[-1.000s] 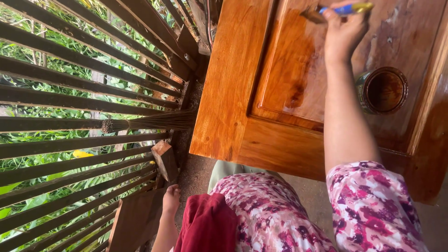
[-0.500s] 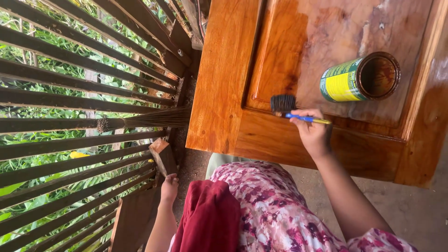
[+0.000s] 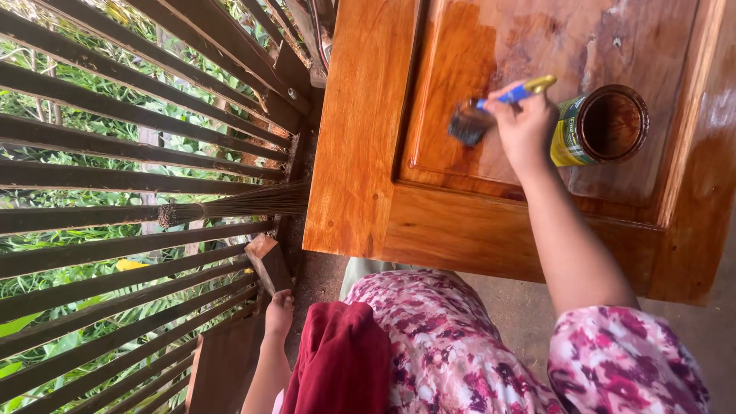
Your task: The person applies a dark wood stain to a wooden door panel using a paintbrush. They dip the brush into a can of stain and spread it evenly across the surface, covering the frame and the central panel area.
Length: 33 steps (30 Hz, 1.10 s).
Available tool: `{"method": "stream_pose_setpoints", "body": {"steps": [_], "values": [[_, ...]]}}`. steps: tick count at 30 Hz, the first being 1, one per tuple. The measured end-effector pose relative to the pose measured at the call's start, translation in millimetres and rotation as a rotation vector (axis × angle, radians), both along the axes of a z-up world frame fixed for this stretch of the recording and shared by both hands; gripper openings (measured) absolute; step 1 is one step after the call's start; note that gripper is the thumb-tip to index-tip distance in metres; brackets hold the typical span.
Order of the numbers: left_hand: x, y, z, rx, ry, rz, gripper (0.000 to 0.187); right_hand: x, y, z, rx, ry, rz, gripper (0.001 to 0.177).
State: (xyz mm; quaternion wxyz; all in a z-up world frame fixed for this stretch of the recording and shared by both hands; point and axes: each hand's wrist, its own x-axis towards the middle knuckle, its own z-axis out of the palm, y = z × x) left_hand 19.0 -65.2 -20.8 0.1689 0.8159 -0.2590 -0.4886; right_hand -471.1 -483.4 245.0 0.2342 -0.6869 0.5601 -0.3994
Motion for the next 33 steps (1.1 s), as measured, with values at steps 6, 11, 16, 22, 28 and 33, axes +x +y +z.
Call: {"method": "stream_pose_setpoints", "body": {"steps": [6,11,16,22,28,33], "values": [[0,8,9,0.014,-0.06,-0.012,0.031,31,31,-1,-0.121,-0.225,0.075,0.018],[-8,19,7,0.01,-0.027,0.048,0.031,34,99,38,-0.134,0.044,0.197,0.021],[-9,8,-2,-0.01,0.01,0.03,0.03,53,58,59,-0.166,0.153,0.356,0.02],[-11,-16,-1,-0.074,0.015,0.047,0.03,107,9,53,0.175,0.516,0.633,0.018],[-22,1,4,-0.065,0.006,0.053,0.03,120,33,54,0.149,0.598,0.858,0.02],[-20,20,3,0.013,-0.036,0.009,0.03,119,36,76,0.421,0.513,0.896,0.02]]}}
